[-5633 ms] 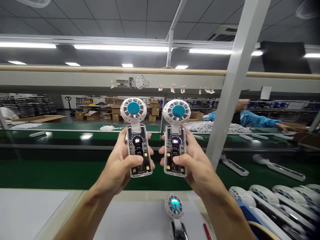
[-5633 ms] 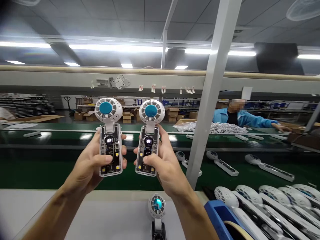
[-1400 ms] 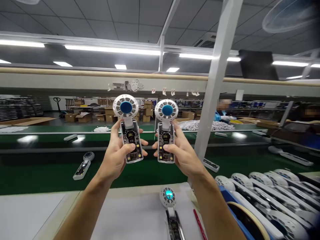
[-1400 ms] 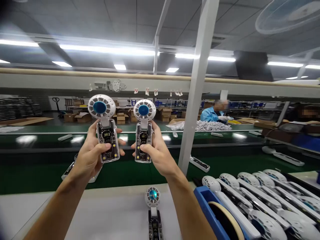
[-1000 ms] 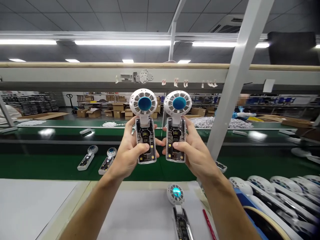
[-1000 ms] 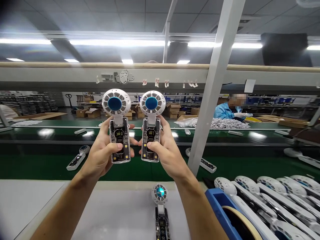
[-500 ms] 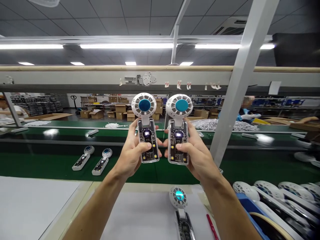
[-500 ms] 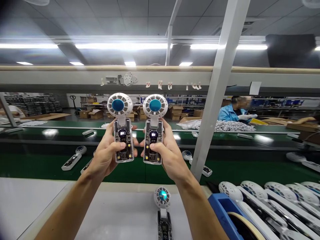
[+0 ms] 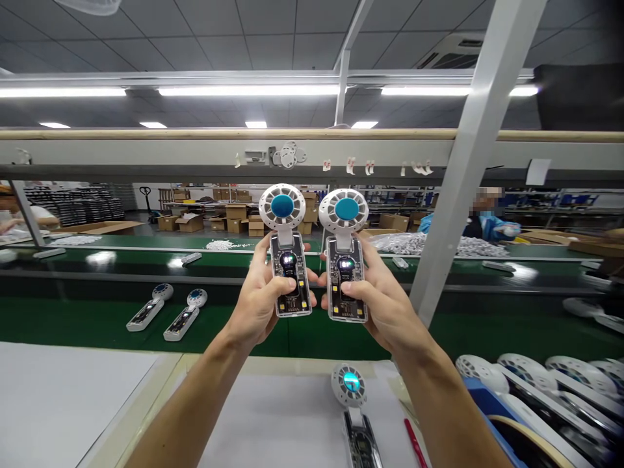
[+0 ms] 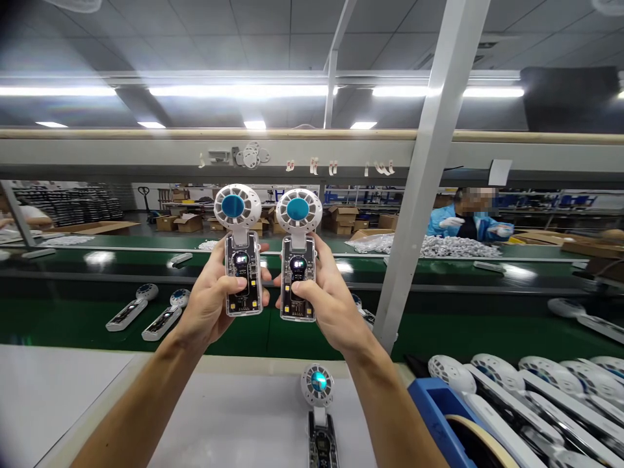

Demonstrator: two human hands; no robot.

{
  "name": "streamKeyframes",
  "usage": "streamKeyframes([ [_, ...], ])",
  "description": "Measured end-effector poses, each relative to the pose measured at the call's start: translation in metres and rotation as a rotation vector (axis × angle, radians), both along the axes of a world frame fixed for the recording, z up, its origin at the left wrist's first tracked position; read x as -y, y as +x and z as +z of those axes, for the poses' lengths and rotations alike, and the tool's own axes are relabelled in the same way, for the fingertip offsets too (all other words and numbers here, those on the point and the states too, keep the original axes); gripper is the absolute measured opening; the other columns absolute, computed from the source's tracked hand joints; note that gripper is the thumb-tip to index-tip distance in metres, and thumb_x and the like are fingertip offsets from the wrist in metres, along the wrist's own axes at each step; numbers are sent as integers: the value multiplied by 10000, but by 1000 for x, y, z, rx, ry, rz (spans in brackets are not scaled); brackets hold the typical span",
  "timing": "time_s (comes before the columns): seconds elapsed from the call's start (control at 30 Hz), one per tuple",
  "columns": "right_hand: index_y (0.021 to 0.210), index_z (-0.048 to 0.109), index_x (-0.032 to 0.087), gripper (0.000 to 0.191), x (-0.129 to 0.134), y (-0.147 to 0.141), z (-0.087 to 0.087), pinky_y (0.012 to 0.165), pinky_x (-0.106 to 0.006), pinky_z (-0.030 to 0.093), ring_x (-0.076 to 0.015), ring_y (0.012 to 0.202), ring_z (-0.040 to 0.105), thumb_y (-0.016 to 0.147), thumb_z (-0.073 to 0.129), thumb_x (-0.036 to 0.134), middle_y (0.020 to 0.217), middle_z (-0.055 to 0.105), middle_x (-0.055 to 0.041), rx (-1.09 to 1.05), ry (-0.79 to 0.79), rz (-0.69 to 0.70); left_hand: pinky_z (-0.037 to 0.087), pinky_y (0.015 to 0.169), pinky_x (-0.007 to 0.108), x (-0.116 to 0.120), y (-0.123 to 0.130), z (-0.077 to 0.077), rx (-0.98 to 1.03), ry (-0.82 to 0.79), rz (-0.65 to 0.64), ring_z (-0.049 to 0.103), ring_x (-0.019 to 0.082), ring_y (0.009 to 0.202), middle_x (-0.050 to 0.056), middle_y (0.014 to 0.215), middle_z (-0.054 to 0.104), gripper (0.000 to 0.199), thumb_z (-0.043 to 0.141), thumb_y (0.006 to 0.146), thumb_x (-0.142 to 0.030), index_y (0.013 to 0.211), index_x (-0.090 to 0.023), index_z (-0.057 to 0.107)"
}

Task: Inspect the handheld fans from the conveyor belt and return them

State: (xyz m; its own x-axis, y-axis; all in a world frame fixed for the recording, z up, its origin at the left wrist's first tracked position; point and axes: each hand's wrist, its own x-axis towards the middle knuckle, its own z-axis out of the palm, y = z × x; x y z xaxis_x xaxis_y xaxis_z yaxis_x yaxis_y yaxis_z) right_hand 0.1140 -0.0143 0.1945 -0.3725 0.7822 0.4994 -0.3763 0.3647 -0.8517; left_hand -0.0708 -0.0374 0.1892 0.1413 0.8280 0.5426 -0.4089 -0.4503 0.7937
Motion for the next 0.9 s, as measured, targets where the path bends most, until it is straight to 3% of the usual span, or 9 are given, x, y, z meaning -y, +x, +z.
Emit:
streamKeyframes([
  [0.2,1529,253,290,824,-4,3,-3,637,-331,620,-194,694,725,818,659,196,973,744,-31,-2,29,-11,589,594,325,0,0,-1,25,8,-3,714,177,657,74,1135,677,660,622,790,-131,1367,-252,325],
  [0.33,1532,243,295,849,-7,3,-3,627,-340,624,-193,679,720,803,670,210,958,735,-18,8,5,-25,587,589,329,0,1,-1,23,6,4,709,178,640,57,1078,687,657,618,787,-134,1362,-252,322],
  [0.47,1495,307,302,812,-6,0,-2,652,-329,637,-209,827,731,784,681,185,1176,702,-46,-21,-14,-6,587,594,334,0,3,0,14,-27,-9,710,186,642,52,1030,700,689,631,765,-136,1363,-248,310],
  [0.57,1489,315,317,789,-4,-1,-2,642,-340,630,-195,764,724,797,673,187,1273,667,-58,-19,-3,15,576,585,330,1,3,0,-12,-43,-16,699,190,625,44,948,708,710,647,761,-163,1373,-244,296],
  [0.67,1495,286,336,837,-5,-1,-3,670,-372,626,-206,731,712,787,718,231,1111,708,-34,-16,10,-35,570,590,330,3,3,0,-11,-26,-30,699,197,647,34,930,704,730,678,746,-196,1365,-253,297],
  [0.73,1430,351,326,800,-7,-3,-5,694,-367,621,-217,784,711,751,770,268,1032,704,-19,-86,-11,-113,573,607,336,3,4,-1,6,-11,-45,699,197,672,28,928,697,674,702,741,-241,1311,-249,341],
  [0.83,1203,526,257,541,-10,-9,-8,612,-346,587,-195,672,667,727,761,366,847,666,0,-168,-136,-97,531,533,282,-3,8,-6,32,-4,98,658,154,588,6,900,673,445,730,777,-321,1120,-228,463],
  [0.9,1049,609,228,410,-8,-13,-9,579,-356,559,-189,601,624,698,773,365,731,629,10,-111,-89,-222,508,517,267,-11,7,-11,-2,24,353,630,137,540,-4,805,658,308,748,795,-340,966,-196,535],
])
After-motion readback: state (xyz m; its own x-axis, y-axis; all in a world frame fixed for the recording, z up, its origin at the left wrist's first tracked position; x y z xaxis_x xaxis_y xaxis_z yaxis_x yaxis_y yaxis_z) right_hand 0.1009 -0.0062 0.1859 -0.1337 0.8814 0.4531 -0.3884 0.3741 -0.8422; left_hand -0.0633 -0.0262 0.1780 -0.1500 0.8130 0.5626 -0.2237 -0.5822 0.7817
